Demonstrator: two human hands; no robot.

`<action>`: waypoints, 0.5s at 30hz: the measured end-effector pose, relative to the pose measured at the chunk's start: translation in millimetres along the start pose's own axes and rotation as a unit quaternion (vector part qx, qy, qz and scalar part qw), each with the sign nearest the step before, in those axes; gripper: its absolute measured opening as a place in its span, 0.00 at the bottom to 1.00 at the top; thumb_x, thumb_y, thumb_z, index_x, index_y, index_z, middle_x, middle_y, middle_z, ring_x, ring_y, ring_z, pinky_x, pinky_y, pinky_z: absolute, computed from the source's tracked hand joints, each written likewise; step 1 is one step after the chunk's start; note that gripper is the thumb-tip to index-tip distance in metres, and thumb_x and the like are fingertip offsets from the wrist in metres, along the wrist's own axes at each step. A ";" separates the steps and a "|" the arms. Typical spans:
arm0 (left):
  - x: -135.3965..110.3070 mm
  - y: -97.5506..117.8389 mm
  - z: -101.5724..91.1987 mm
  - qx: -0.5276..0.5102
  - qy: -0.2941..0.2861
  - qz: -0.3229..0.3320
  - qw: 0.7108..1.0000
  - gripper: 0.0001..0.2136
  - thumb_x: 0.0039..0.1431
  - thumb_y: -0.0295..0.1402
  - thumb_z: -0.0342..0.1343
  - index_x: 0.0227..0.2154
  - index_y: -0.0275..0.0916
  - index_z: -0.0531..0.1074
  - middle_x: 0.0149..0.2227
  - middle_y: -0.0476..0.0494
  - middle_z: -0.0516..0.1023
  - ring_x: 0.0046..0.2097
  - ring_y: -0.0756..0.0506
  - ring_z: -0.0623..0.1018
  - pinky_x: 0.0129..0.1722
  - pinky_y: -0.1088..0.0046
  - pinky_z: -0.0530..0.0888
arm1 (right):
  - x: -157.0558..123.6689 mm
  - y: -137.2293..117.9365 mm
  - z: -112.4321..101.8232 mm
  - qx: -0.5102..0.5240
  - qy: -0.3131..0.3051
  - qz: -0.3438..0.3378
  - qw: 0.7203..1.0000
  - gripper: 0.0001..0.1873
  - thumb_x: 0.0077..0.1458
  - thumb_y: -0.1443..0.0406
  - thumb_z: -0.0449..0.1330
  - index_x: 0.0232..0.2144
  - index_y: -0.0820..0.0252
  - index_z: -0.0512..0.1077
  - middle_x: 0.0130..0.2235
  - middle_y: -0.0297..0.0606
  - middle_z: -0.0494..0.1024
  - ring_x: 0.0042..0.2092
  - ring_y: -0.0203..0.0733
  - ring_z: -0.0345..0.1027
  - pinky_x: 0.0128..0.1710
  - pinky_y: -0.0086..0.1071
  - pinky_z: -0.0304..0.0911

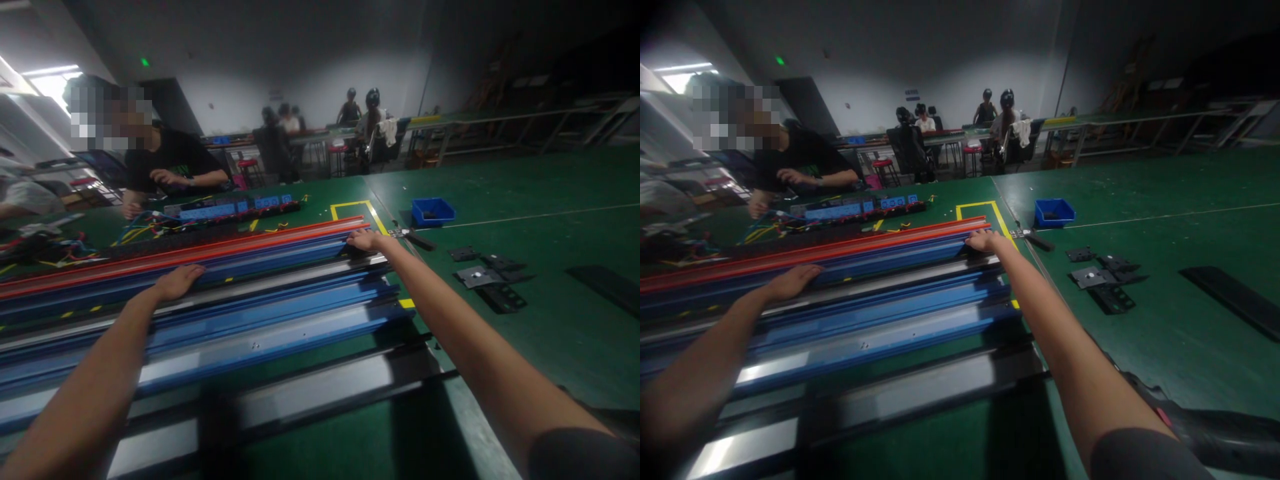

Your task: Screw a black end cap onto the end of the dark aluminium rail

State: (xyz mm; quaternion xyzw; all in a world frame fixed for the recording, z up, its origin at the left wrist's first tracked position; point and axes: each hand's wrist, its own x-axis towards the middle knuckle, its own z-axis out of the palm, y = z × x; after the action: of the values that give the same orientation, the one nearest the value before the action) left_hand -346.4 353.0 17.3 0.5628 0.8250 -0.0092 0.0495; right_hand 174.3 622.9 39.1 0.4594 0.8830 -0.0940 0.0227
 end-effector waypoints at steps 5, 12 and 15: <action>-1.6 2.0 3.8 0.004 -0.024 -0.044 0.999 0.31 0.74 0.42 0.33 0.64 0.30 0.71 0.70 0.33 0.69 0.70 0.38 0.69 0.71 0.58 0.62 | -0.4 1.0 1.9 -0.009 0.004 -0.004 1.000 0.23 0.71 0.57 0.63 0.62 0.60 0.71 0.63 0.47 0.73 0.60 0.52 0.72 0.60 0.53 0.71; -9.4 17.4 -2.6 0.021 -0.001 -0.060 0.998 0.30 0.72 0.44 0.34 0.59 0.32 0.75 0.65 0.31 0.75 0.66 0.36 0.74 0.65 0.59 0.70 | -22.0 -9.9 2.0 -0.034 0.025 -0.008 0.999 0.26 0.77 0.54 0.45 0.61 0.59 0.74 0.66 0.51 0.73 0.67 0.61 0.65 0.66 0.57 0.58; -18.9 28.1 -10.1 0.040 0.039 -0.085 0.995 0.36 0.69 0.52 0.35 0.59 0.25 0.72 0.60 0.17 0.76 0.61 0.25 0.77 0.58 0.48 0.74 | -38.4 -13.7 -3.3 -0.049 0.063 -0.013 0.997 0.29 0.77 0.54 0.43 0.59 0.67 0.74 0.63 0.59 0.74 0.64 0.63 0.67 0.64 0.52 0.60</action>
State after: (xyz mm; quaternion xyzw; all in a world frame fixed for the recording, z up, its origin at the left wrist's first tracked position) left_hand -314.2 346.5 30.2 0.4919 0.8703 -0.0238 -0.0064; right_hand 185.5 584.9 49.2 0.4512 0.8921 -0.0223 -0.0115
